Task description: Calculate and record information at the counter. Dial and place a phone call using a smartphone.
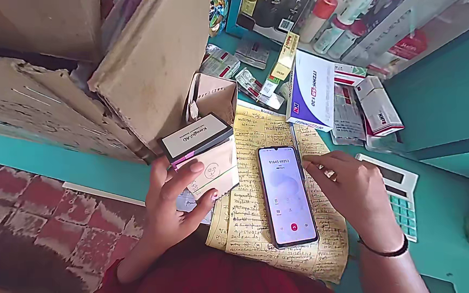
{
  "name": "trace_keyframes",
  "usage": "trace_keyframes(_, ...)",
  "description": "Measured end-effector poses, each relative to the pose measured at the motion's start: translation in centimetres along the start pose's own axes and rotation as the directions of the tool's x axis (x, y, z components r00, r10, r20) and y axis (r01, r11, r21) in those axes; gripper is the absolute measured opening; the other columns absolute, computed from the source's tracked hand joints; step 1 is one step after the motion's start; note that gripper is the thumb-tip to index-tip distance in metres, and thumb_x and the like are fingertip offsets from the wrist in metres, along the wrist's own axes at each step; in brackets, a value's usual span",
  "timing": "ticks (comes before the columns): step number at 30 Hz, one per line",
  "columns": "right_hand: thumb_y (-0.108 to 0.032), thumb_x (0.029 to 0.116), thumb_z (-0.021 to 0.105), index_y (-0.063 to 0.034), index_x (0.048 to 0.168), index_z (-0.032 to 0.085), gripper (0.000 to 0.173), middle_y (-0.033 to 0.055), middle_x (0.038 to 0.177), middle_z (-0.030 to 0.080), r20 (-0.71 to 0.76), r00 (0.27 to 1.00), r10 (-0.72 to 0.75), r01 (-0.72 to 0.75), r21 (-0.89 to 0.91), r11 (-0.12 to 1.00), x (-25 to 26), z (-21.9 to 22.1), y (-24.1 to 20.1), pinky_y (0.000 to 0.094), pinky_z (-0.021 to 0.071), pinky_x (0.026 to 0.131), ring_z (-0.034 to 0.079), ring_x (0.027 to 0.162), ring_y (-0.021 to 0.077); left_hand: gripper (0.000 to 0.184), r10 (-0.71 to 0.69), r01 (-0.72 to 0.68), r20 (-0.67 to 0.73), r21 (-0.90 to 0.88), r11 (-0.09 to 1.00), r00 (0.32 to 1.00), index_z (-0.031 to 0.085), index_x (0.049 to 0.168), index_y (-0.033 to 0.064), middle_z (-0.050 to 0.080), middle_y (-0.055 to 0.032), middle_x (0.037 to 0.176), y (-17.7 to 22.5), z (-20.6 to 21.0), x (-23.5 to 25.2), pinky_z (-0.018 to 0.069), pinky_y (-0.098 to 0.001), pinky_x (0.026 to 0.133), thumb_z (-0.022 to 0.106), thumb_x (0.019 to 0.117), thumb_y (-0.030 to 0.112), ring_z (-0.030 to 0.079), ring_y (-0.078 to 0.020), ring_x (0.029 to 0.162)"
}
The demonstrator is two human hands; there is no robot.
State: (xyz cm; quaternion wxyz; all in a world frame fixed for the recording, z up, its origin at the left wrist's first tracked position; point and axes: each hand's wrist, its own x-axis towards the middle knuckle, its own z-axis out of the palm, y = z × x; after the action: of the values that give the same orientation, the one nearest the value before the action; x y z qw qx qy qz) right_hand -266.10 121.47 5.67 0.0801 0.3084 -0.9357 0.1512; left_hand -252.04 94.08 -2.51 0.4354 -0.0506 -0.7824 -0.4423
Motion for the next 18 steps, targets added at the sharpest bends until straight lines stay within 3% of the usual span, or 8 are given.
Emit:
trace_keyframes(7,-0.023,0.1027,0.059,-0.0018,0.107,0.076,0.028,0.0208,0.093,0.071,0.059,0.998,-0.033,0.036,-0.061,0.997,1.8,-0.8,0.0,0.0606,0.0516,0.062,0.069,0.076,0.0409,0.062,0.011,-0.010,-0.022,0.020,1.000,1.000,0.044,0.146,0.0397,0.048,0.0132,0.143,-0.1,0.1,-0.1,0.0456,-0.0192,0.105,0.073,0.0927,0.027,0.049,0.0005,0.130)
trace_keyframes(11,-0.033,0.1039,0.058,0.0009,0.099,0.073,0.037,0.0220,0.084,0.069,0.117,0.993,-0.005,0.019,-0.120,0.993,4.2,-1.1,-0.6,0.0641,0.0485,0.060,0.068,0.075,0.0441,0.062,0.012,-0.011,-0.044,0.034,0.999,0.999,0.045,0.145,0.0385,0.050,0.0135,0.140,-0.1,0.1,-0.1,0.0453,-0.0201,0.106,0.074,0.0918,0.028,0.049,0.0007,0.129)
trace_keyframes(18,-0.024,0.0971,0.070,0.0029,0.096,0.072,0.027,0.0259,0.082,0.068,0.206,0.975,0.086,-0.063,-0.116,0.991,6.3,-0.8,-1.0,0.0703,0.0462,0.063,0.066,0.077,0.0507,0.056,0.012,-0.010,-0.092,0.014,1.000,0.996,0.049,0.137,0.0353,0.053,0.0150,0.132,0.1,0.4,-0.1,0.0491,-0.0186,0.102,0.077,0.0894,0.025,0.054,0.0029,0.122)
